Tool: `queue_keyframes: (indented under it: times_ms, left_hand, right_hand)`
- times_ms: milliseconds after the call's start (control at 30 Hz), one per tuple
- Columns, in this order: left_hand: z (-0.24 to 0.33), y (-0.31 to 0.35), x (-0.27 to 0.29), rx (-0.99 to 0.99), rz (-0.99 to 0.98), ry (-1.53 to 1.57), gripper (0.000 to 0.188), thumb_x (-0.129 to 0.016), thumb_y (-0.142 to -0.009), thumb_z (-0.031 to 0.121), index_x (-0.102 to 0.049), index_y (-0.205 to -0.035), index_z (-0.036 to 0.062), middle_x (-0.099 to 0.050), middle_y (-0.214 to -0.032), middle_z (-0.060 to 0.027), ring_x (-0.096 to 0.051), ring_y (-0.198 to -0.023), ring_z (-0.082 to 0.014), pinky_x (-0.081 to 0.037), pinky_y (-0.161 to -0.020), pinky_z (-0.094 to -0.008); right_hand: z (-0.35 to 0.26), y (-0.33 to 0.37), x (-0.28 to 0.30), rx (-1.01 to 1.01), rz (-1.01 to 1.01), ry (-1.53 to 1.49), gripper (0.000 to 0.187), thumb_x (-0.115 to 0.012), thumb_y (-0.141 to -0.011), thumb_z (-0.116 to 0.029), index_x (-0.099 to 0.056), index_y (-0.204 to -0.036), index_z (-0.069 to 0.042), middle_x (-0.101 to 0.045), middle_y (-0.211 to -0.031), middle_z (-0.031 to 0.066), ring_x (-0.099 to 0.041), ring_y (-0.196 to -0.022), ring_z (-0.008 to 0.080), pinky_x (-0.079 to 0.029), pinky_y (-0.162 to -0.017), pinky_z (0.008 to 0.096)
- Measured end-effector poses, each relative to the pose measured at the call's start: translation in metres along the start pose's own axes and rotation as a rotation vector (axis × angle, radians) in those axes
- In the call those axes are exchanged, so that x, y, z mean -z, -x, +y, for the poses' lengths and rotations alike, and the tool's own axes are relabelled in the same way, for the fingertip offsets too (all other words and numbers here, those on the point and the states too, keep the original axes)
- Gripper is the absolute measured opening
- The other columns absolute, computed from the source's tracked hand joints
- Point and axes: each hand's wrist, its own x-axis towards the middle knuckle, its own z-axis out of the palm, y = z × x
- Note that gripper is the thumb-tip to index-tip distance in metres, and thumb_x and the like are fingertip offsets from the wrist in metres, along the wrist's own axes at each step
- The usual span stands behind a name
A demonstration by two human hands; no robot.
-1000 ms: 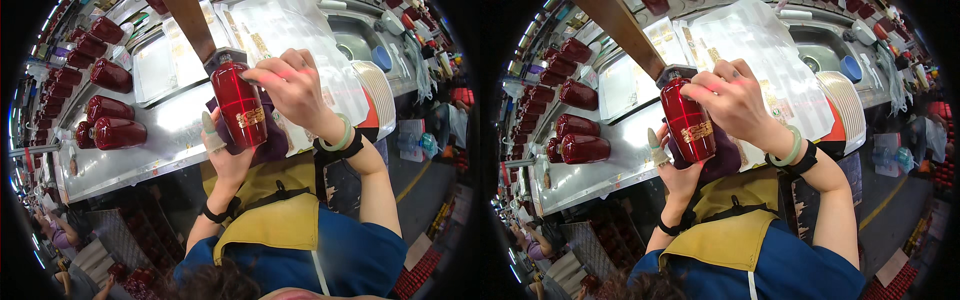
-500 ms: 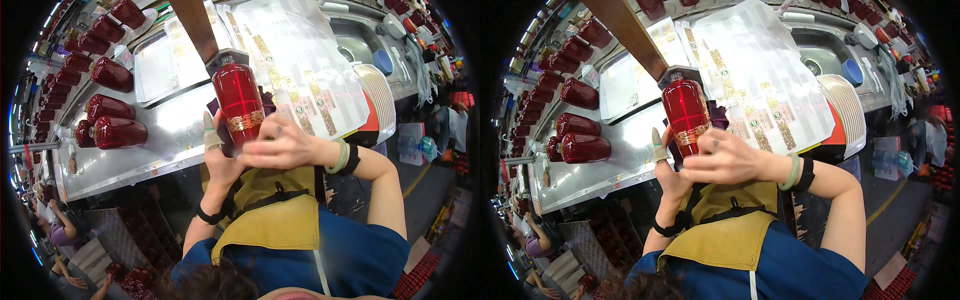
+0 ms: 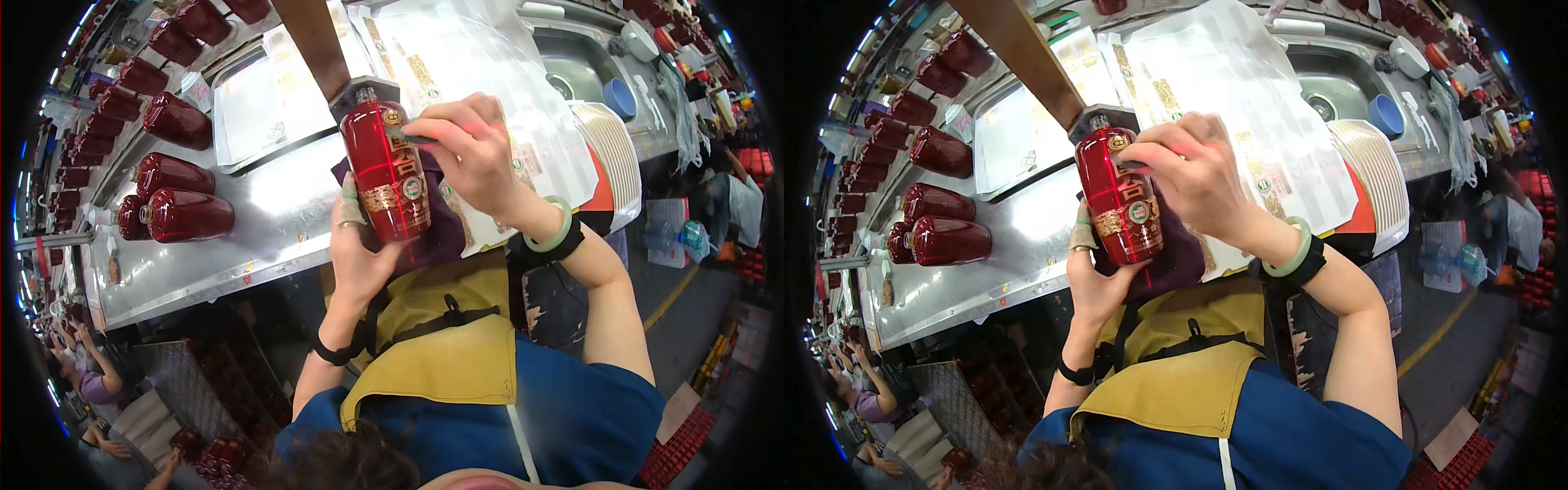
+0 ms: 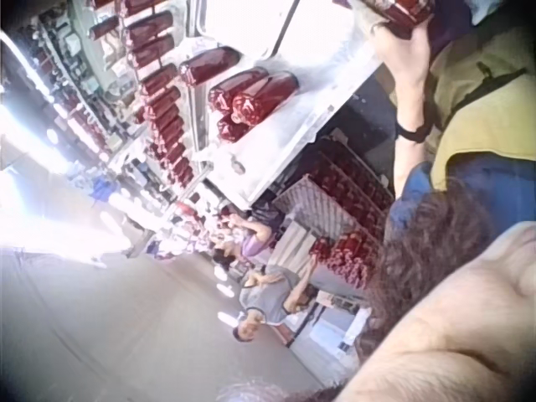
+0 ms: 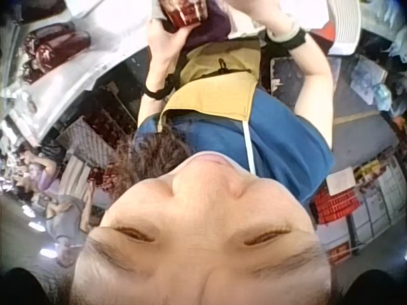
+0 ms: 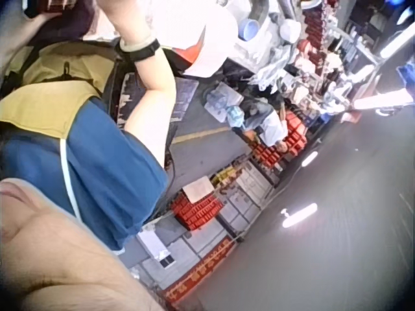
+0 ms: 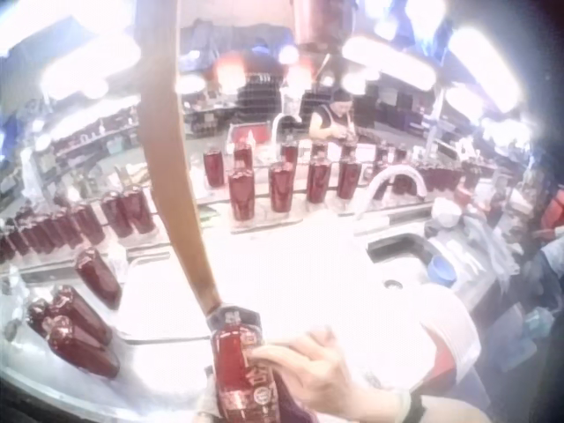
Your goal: The person is manually applying decorative labels and ribbons to wine or liquor bottles at a factory workstation.
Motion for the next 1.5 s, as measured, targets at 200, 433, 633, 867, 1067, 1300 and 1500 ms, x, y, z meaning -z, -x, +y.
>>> queue_keyframes:
  times_ms: [200,433,633,867,1067,1300,1500]
  left_hand:
    - [-0.001,-0.003,-0.004,-0.054,0.06,0.017,0.097,-0.093,-0.071,0.017,-0.043,-0.149,-0.0088,-0.057,-0.141,-0.0241,-0.06,-0.128,-0.0372,-0.047,-0.109,-0.0421]
    - [-0.02,0.002,-0.003,-0.108,-0.02,-0.044,0.101,-0.09,-0.073,0.016,-0.037,-0.154,-0.0091,-0.058,-0.14,-0.0237,-0.053,-0.129,-0.0417,-0.039,-0.113,-0.0468]
    - [-0.022,0.004,0.001,-0.02,-0.078,-0.023,0.102,-0.088,-0.073,0.019,-0.035,-0.155,-0.0097,-0.056,-0.145,-0.0253,-0.048,-0.135,-0.0438,-0.03,-0.12,-0.0489]
    - [-0.024,0.003,0.0,0.018,-0.091,0.02,0.1,-0.086,-0.071,0.011,-0.036,-0.155,-0.0078,-0.055,-0.145,-0.0248,-0.048,-0.133,-0.0444,-0.037,-0.116,-0.0483]
    - [-0.01,0.006,0.0,-0.295,0.179,-0.139,0.074,-0.093,-0.065,0.011,-0.067,-0.133,-0.0007,-0.06,-0.144,-0.0225,-0.057,-0.13,-0.0392,-0.046,-0.107,-0.0485]
    - [-0.009,0.018,0.005,-0.446,0.214,-0.37,0.04,-0.09,-0.07,0.011,-0.078,-0.108,0.0064,-0.076,-0.123,-0.0081,-0.065,-0.121,-0.0337,-0.05,-0.098,-0.0473]
    - [-0.01,0.024,0.007,-0.437,0.204,-0.393,0.04,-0.09,-0.07,0.01,-0.08,-0.108,0.0061,-0.075,-0.126,-0.009,-0.064,-0.122,-0.0333,-0.047,-0.099,-0.0441]
  right_hand:
    - [-0.039,0.014,-0.003,0.314,-0.288,-0.249,0.023,-0.072,-0.076,-0.016,-0.075,-0.098,-0.018,-0.066,-0.085,-0.0038,-0.062,-0.079,0.0177,-0.049,-0.078,0.0347]
    - [0.007,-0.019,-0.015,0.342,-0.03,0.022,0.032,-0.074,-0.075,-0.011,-0.074,-0.106,-0.02,-0.072,-0.095,-0.006,-0.057,-0.082,0.018,-0.045,-0.079,0.0327]
    - [0.015,-0.036,-0.005,0.105,-0.082,0.033,0.02,-0.074,-0.082,-0.019,-0.073,-0.102,-0.018,-0.071,-0.095,-0.006,-0.063,-0.083,0.0192,-0.046,-0.085,0.0352]
    - [-0.039,0.054,0.005,0.46,-0.19,-0.214,0.024,-0.071,-0.079,-0.015,-0.073,-0.103,-0.018,-0.065,-0.1,-0.0073,-0.057,-0.082,0.0147,-0.05,-0.079,0.0334]
    - [-0.044,0.044,0.031,-0.015,-0.037,-0.119,0.033,-0.086,-0.073,-0.01,-0.077,-0.105,-0.013,-0.072,-0.094,-0.0005,-0.059,-0.082,0.0208,-0.045,-0.075,0.0364]
    - [-0.042,0.056,0.034,-0.406,0.112,-0.176,0.026,-0.081,-0.084,-0.002,-0.073,-0.109,-0.004,-0.071,-0.094,0.0093,-0.064,-0.077,0.0218,-0.053,-0.069,0.032]
    - [-0.063,0.065,0.013,-0.783,0.152,-0.475,0.032,-0.076,-0.093,-0.007,-0.067,-0.123,-0.003,-0.07,-0.092,0.0075,-0.059,-0.073,0.013,-0.05,-0.071,0.0281]
